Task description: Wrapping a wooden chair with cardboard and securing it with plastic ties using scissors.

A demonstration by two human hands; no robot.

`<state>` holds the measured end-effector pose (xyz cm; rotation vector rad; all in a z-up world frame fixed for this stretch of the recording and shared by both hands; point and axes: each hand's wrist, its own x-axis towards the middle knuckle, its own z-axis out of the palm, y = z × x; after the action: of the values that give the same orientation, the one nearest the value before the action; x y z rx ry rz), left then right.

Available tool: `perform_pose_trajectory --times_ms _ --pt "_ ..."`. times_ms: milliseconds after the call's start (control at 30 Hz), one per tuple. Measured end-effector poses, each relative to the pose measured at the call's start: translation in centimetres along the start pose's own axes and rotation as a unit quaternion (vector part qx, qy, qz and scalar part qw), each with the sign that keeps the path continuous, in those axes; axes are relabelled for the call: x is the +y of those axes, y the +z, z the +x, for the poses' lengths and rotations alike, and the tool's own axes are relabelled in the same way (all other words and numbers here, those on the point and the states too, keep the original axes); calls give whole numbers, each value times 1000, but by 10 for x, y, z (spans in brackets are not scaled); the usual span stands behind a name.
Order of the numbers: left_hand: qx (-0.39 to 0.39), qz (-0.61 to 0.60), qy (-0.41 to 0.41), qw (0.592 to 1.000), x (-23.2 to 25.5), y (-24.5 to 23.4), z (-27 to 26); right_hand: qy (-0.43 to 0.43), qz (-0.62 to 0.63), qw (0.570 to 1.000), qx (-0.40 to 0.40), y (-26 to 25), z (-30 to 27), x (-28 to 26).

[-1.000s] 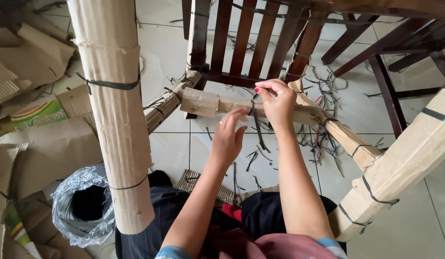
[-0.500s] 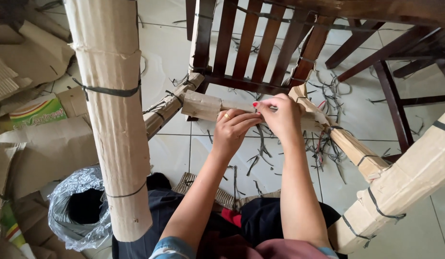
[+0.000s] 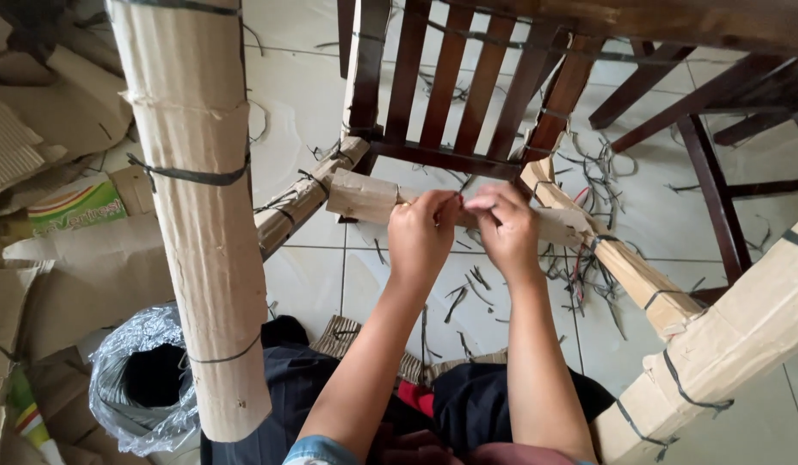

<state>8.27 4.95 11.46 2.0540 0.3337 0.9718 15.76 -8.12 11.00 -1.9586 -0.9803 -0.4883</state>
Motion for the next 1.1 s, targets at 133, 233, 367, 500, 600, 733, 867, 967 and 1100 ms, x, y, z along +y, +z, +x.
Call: perform_pose_trajectory --times_ms 133,233,367,500,600,733,867,967,1100 --pt "-80 51 -22 995 -2 -3 10 -58 1 998 17 1 6 -3" --pt "-182 112 -23 977 -3 -6 20 -89 11 996 -19 -6 16 -8" --pt "-224 135 -33 965 -2 -5 31 -37 39 997 -53 -7 18 -2" --pt "-230 86 -42 968 -1 -3 27 29 49 997 -49 -9 19 -4" --pt "-135 -30 46 989 -14 -4 7 82 50 993 -69 -10 25 -8" --pt "-101 -54 31 993 -4 -7 -4 152 70 979 -113 -15 28 -11" --pt "-45 -38 27 998 -6 2 -8 206 71 966 -141 -15 30 -7" --pt "-33 -53 32 998 -12 4 -11 226 77 959 -152 -14 33 -8" --pt "-19 -88 39 995 -21 7 -16 217 62 961 -162 -14 31 -8"
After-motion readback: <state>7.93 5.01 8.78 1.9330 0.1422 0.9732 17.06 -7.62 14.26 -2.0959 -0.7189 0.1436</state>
